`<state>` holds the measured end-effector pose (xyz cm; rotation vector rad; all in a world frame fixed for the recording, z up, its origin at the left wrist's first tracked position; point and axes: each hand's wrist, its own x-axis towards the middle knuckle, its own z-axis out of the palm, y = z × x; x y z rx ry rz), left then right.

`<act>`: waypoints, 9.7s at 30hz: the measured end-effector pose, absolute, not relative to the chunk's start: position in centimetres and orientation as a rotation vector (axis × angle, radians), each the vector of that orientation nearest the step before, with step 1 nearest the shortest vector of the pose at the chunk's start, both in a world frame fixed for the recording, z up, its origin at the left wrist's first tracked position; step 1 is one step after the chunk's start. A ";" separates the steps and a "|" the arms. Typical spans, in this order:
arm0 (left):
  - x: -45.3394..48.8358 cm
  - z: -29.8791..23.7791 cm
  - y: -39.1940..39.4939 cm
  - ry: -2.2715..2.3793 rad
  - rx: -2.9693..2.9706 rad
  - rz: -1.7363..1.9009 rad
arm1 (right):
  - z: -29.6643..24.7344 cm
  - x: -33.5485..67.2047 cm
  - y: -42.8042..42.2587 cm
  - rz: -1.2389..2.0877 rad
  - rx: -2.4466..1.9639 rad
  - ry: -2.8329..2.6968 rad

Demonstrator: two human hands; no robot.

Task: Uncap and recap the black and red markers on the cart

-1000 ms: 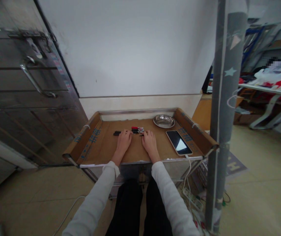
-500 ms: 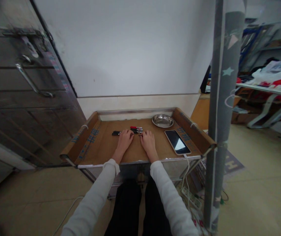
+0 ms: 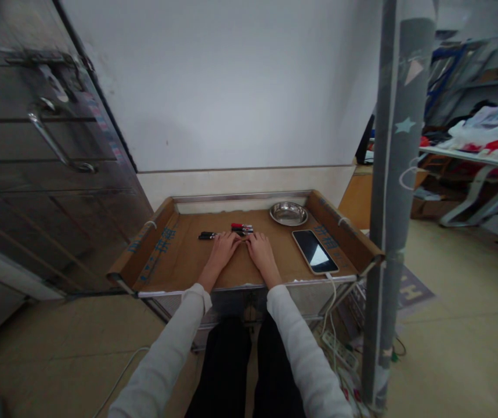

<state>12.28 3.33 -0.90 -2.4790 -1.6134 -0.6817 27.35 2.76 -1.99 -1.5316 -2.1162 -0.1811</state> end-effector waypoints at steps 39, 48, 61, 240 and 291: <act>11.3 -0.2 1.5 -1.676 -2.405 -0.965 | -1.2 27.4 1.5 0.242 -1.153 -2.020; 8.5 -1.2 1.8 -2.100 -2.064 -0.941 | -1.2 27.8 3.8 -0.231 -1.648 -1.993; 13.9 -0.9 3.9 -1.821 -2.220 -0.759 | -1.7 27.6 4.2 -0.318 -1.670 -2.028; 10.2 -0.7 0.4 -1.806 -2.189 -0.847 | -1.9 27.7 2.4 0.346 -1.100 -1.976; 12.7 3.2 2.9 -1.530 -2.346 -2.030 | -1.0 26.6 4.4 1.709 -0.754 -0.975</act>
